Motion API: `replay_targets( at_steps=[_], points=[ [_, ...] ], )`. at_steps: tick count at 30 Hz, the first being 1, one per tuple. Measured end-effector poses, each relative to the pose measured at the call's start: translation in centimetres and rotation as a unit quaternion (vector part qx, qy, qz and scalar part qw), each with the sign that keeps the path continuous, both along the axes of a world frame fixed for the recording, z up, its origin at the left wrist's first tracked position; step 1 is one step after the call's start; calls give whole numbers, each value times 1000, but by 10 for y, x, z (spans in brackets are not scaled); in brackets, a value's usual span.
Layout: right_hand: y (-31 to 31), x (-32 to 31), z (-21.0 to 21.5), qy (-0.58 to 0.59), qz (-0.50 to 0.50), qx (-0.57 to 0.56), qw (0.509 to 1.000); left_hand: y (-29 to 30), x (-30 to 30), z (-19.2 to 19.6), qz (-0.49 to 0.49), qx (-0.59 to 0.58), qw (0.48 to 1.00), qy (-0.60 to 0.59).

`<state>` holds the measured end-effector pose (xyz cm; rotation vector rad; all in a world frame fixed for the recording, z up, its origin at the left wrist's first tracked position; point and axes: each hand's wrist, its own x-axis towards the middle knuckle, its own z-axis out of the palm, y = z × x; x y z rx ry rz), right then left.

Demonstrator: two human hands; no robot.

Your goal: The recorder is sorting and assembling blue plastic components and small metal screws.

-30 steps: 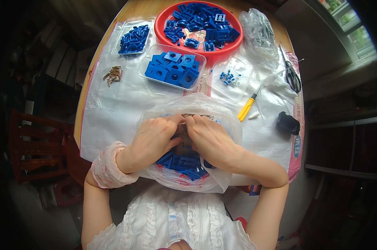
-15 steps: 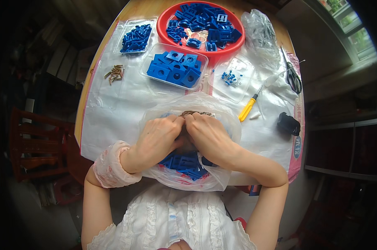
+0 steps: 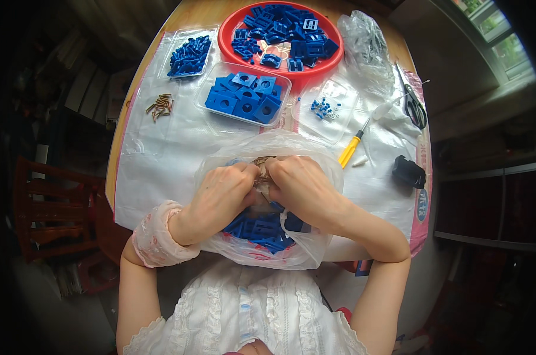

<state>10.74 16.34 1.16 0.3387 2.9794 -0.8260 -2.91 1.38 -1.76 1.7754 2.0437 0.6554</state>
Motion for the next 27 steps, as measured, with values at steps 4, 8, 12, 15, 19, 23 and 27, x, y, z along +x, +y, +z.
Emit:
replay_targets(
  at_steps=[4,8,12,15,19,23,27],
  points=[
    [6,4,16,11,-14,-39,999,2,2,-2,5,2,1000,2],
    [8,11,24,51,15,-44,998,3,4,-6,-3,8,999,33],
    [9,16,37,55,3,-56,997,1,2,-3,-33,23,998,40],
    [10,18,40,57,-2,-61,997,1,4,1,-26,28,999,25],
    [10,17,37,57,3,-41,998,1,7,-2,-9,37,999,25],
    [8,16,36,49,1,-44,998,2,11,-1,14,10,999,35],
    [7,17,37,59,11,-30,998,2,9,-8,21,38,999,10]
  ],
)
